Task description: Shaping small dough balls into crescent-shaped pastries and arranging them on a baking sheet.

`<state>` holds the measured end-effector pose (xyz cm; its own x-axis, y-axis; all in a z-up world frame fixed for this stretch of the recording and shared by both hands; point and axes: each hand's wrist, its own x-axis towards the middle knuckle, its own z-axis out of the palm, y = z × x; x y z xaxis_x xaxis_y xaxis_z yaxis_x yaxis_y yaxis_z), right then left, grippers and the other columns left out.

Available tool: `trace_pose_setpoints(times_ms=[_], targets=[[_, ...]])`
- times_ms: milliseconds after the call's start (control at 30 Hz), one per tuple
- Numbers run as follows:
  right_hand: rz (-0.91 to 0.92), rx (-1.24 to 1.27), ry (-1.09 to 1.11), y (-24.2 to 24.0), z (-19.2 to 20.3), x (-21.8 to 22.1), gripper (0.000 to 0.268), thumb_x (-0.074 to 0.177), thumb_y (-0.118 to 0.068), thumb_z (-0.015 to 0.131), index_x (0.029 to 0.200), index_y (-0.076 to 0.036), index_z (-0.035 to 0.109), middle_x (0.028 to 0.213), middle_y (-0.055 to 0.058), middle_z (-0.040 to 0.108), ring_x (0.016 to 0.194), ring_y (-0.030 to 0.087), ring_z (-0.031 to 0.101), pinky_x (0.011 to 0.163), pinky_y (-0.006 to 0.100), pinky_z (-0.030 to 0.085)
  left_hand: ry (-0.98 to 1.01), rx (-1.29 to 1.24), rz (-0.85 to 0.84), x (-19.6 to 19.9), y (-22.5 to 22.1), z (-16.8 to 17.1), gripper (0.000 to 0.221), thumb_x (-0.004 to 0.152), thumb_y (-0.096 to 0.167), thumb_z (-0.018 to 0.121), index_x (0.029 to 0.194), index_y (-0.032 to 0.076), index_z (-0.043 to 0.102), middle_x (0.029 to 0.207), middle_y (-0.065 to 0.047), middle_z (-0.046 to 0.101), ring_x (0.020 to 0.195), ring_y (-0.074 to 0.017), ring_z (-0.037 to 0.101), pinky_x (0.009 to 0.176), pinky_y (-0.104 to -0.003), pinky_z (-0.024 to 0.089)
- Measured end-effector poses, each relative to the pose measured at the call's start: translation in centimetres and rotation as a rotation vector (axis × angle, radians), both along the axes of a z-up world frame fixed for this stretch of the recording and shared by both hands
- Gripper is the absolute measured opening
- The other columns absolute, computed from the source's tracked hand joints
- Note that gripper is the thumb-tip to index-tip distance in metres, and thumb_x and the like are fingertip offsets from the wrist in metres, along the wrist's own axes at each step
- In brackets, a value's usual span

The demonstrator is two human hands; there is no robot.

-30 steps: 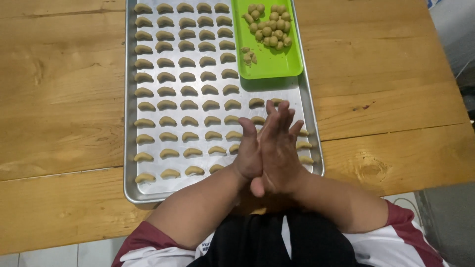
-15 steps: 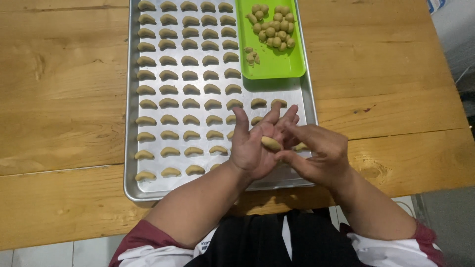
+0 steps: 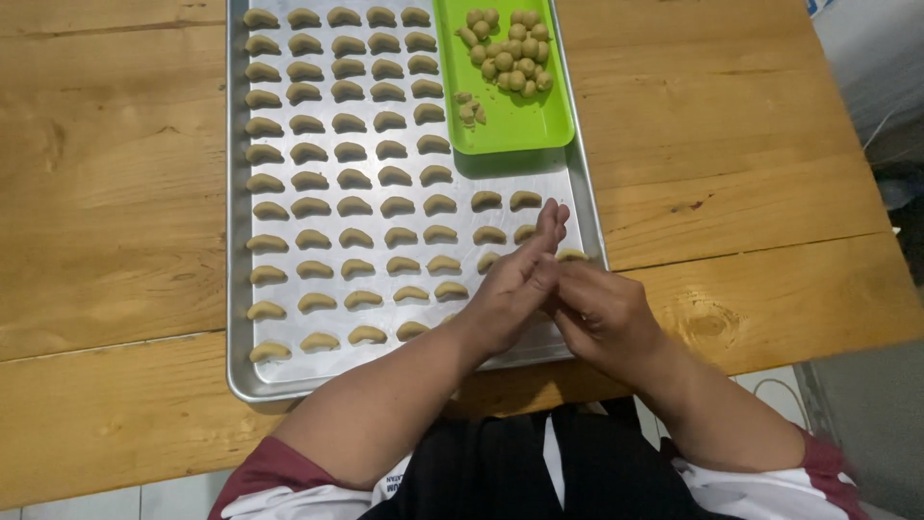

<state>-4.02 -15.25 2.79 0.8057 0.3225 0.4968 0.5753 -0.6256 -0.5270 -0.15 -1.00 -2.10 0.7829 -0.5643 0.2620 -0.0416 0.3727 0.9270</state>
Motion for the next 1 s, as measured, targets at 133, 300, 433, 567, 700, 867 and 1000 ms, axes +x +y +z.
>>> trace_pose_setpoints(times_ms=[133,300,433,567,700,867,1000], targets=[[-0.047,0.124,-0.055,0.8,-1.0,-0.3,0.016,0.087,0.006,0.070,0.088,-0.008,0.079,0.076,0.008,0.069,0.066,0.033,0.071,0.057,0.033,0.057,-0.041,-0.051,0.097,-0.6,-1.4,-2.0,0.066,0.111,0.037,0.030,0.161,-0.001,0.008,0.167,-0.023,0.013,0.153,-0.0374,0.016,0.126,-0.053,0.016],[-0.046,0.199,-0.009,-0.1,-0.4,0.1,0.018,0.079,0.011,0.074,0.092,-0.001,0.078,0.075,0.013,0.072,0.064,0.035,0.073,0.056,0.038,0.057,-0.151,-0.036,0.157,-0.5,-1.2,-0.6,0.085,0.109,0.044,0.038,0.156,-0.005,-0.013,0.164,-0.032,-0.012,0.151,-0.0498,-0.002,0.125,-0.061,0.004],[-0.128,0.125,-0.023,-5.0,-2.4,3.1,0.019,0.083,0.004,0.080,0.102,0.000,0.079,0.082,0.016,0.072,0.068,0.032,0.071,0.058,0.038,0.057,0.003,0.035,0.156,-0.2,0.9,2.3,0.102,0.100,0.068,0.032,0.157,0.000,-0.018,0.165,-0.030,-0.016,0.151,-0.0519,-0.003,0.122,-0.064,0.002],[-0.252,0.040,0.079,-9.3,-7.9,6.8,0.027,0.082,-0.013,0.088,0.108,-0.013,0.082,0.103,0.013,0.071,0.087,0.032,0.067,0.077,0.040,0.056,0.194,-0.012,0.226,0.6,1.3,2.0,0.089,0.103,0.059,0.030,0.160,0.002,-0.005,0.167,-0.029,-0.003,0.152,-0.0492,0.006,0.123,-0.062,0.007],[-0.287,-0.145,0.122,-9.8,-9.9,7.5,0.026,0.076,-0.016,0.089,0.101,-0.016,0.083,0.110,0.013,0.064,0.101,0.039,0.058,0.094,0.047,0.049,0.416,-0.070,0.261,0.5,1.3,2.8,0.074,0.106,0.045,0.032,0.161,0.003,0.004,0.167,-0.027,0.007,0.152,-0.0476,0.011,0.122,-0.062,0.009],[-0.334,-0.213,0.228,-9.4,-10.1,7.7,0.028,0.076,-0.021,0.089,0.103,-0.021,0.084,0.117,0.009,0.056,0.113,0.037,0.052,0.099,0.047,0.047,0.500,-0.064,0.327,1.4,1.5,3.0,0.069,0.105,0.039,0.037,0.160,0.003,0.016,0.165,-0.026,0.022,0.151,-0.0456,0.022,0.121,-0.062,0.014],[-0.389,-0.337,0.277,-9.0,-10.0,7.7,0.027,0.077,-0.031,0.088,0.104,-0.030,0.083,0.121,0.003,0.051,0.121,0.035,0.047,0.099,0.048,0.044,0.483,-0.057,0.358,1.7,2.0,2.8,0.063,0.105,0.035,0.042,0.158,0.004,0.029,0.159,-0.026,0.038,0.149,-0.0444,0.032,0.120,-0.063,0.020]])
